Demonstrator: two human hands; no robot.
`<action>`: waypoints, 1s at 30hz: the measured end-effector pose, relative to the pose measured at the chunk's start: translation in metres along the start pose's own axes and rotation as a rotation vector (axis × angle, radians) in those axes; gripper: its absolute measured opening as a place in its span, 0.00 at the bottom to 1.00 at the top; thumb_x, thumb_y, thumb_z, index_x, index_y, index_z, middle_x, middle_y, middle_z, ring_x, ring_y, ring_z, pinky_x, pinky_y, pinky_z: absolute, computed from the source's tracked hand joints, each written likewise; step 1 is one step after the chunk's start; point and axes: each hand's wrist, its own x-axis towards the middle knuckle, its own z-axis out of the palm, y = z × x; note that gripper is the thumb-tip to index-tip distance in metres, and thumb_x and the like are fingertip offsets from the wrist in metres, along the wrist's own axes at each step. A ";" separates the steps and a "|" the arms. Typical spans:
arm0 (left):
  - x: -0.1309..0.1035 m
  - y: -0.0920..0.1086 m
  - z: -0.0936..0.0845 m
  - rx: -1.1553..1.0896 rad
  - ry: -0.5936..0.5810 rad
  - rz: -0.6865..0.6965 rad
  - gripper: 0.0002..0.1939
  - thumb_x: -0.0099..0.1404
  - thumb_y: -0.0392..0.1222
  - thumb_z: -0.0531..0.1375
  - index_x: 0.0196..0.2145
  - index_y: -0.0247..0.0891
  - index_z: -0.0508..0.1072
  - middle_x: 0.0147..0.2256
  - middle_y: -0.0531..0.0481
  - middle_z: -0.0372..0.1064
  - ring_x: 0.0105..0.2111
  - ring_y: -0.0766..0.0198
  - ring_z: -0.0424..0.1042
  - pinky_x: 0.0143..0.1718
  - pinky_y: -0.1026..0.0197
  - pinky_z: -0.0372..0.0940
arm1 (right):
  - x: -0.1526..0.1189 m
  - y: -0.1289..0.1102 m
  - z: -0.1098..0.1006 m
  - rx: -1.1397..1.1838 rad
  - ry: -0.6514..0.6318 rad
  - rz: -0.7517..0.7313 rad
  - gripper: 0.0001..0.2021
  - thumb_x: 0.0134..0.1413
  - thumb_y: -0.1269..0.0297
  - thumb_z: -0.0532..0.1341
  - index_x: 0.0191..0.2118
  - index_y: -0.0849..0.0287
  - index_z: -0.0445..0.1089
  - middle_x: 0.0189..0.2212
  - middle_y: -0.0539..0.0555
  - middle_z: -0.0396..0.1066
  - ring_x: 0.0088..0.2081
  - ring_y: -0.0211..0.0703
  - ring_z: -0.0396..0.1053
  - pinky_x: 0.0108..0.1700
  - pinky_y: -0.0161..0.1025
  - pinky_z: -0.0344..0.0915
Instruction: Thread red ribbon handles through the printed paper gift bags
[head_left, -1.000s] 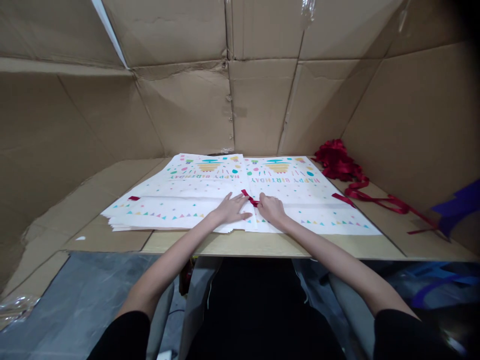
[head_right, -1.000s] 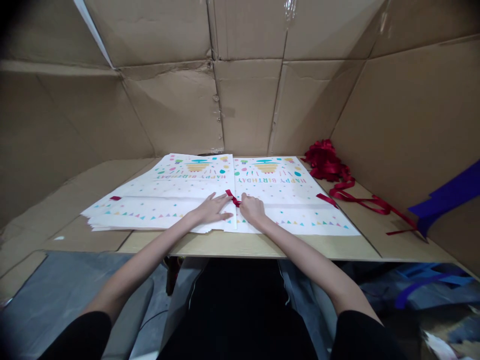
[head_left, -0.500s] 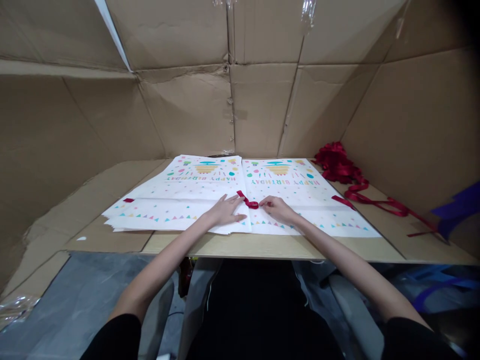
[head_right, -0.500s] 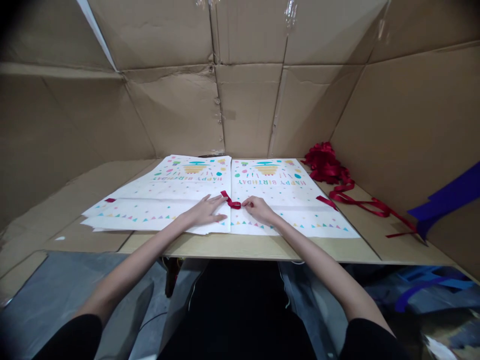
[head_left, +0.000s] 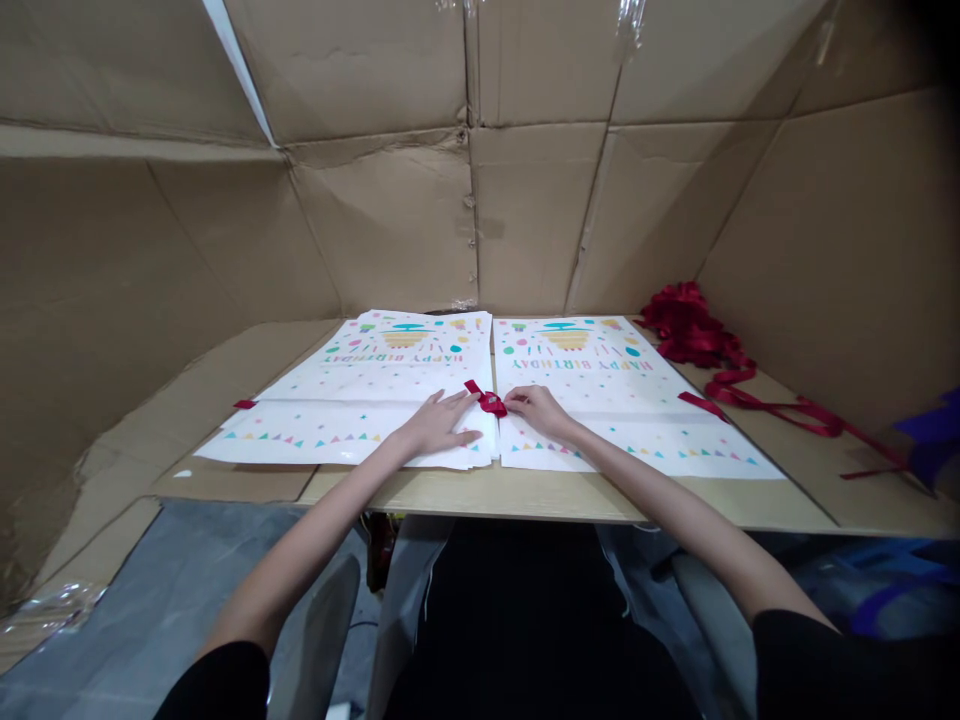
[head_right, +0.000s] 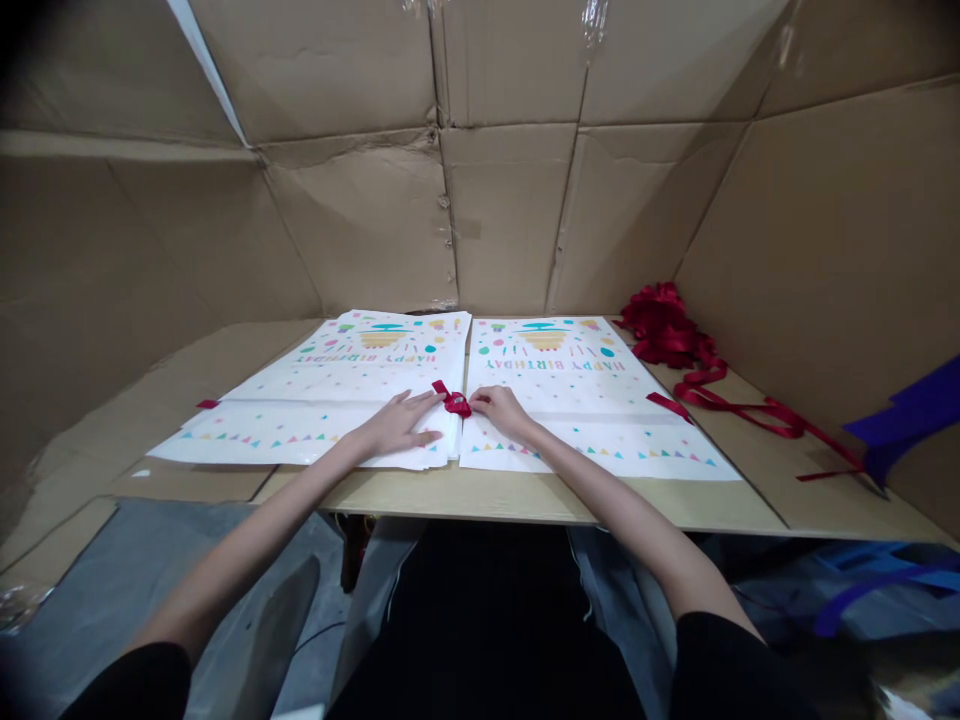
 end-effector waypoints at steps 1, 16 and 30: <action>0.000 0.000 0.001 0.003 0.002 -0.002 0.40 0.64 0.64 0.46 0.65 0.34 0.48 0.62 0.37 0.48 0.63 0.54 0.47 0.62 0.47 0.38 | 0.000 -0.001 0.001 0.001 0.002 -0.010 0.06 0.50 0.68 0.60 0.30 0.62 0.75 0.27 0.51 0.73 0.31 0.40 0.67 0.35 0.34 0.59; 0.007 -0.003 0.005 -0.033 -0.008 0.015 0.40 0.64 0.63 0.46 0.65 0.35 0.46 0.63 0.34 0.47 0.63 0.53 0.49 0.61 0.46 0.38 | 0.010 -0.030 0.018 -0.219 0.016 -0.203 0.11 0.59 0.67 0.53 0.39 0.59 0.74 0.37 0.55 0.72 0.42 0.43 0.67 0.47 0.40 0.61; 0.007 -0.040 -0.020 -0.473 0.303 -0.173 0.25 0.65 0.47 0.49 0.58 0.35 0.61 0.59 0.42 0.57 0.58 0.57 0.58 0.58 0.55 0.53 | -0.008 -0.012 0.029 -0.346 -0.013 -0.184 0.24 0.60 0.53 0.50 0.57 0.63 0.59 0.51 0.64 0.65 0.53 0.53 0.63 0.55 0.49 0.58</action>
